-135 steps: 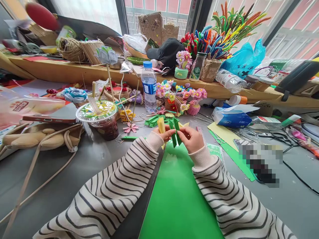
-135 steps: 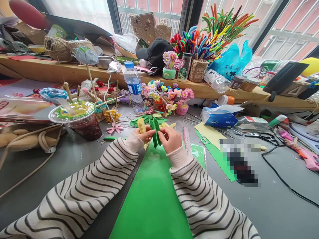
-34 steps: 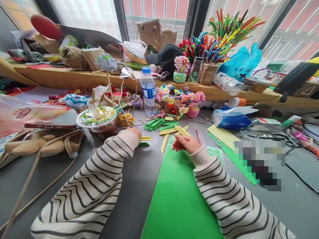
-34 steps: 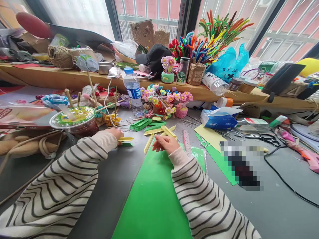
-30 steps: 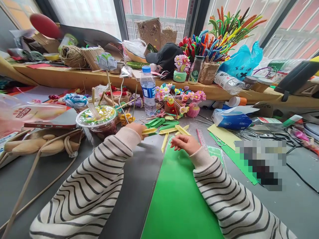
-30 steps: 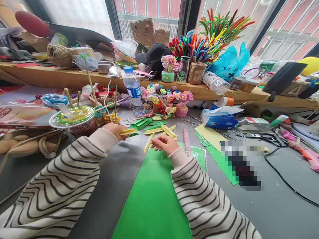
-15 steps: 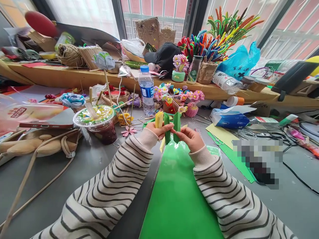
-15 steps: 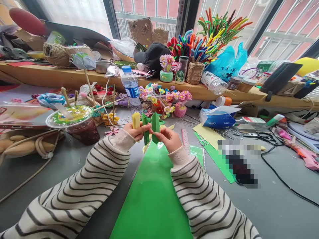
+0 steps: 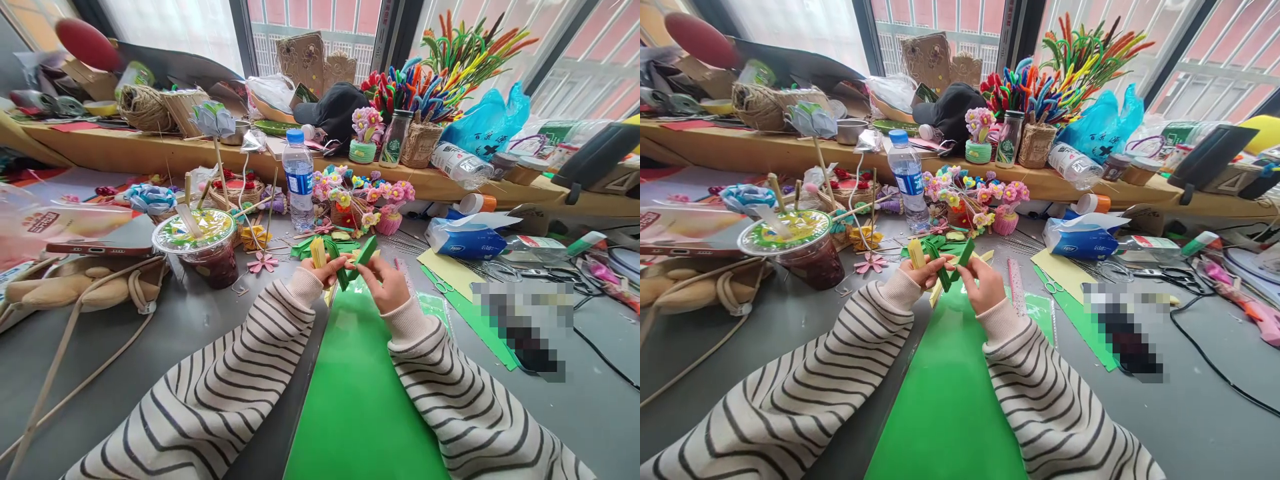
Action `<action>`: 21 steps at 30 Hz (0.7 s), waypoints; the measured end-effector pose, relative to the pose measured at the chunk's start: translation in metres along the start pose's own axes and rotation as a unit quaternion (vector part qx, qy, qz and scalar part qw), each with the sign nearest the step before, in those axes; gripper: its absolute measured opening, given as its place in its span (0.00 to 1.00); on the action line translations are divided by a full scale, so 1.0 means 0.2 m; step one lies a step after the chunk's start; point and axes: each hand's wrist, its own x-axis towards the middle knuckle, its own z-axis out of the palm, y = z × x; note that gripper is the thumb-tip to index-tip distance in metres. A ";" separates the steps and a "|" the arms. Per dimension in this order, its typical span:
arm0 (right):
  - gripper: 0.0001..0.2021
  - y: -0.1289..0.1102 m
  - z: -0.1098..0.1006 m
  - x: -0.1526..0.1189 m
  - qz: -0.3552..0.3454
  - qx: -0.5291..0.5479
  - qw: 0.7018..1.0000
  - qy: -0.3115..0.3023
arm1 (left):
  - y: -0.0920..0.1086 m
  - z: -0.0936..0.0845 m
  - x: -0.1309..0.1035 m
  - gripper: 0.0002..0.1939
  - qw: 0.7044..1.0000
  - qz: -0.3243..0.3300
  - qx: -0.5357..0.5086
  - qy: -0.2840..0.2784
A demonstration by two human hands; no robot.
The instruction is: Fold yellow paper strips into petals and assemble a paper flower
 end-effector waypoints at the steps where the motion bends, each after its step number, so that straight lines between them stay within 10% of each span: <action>1: 0.08 0.00 -0.01 0.00 0.026 -0.001 0.999 0.019 | 0.00 -0.01 0.00 0.19 1.000 -0.003 -0.012 -0.006; 10: 0.10 -0.03 -0.06 0.01 0.058 0.019 0.997 0.050 | 0.01 0.02 -0.02 0.23 0.999 -0.024 -0.031 -0.031; 21: 0.06 -0.01 -0.02 0.02 -0.052 -0.110 0.981 -0.152 | -0.05 0.00 0.01 0.15 0.996 -0.062 0.052 -0.040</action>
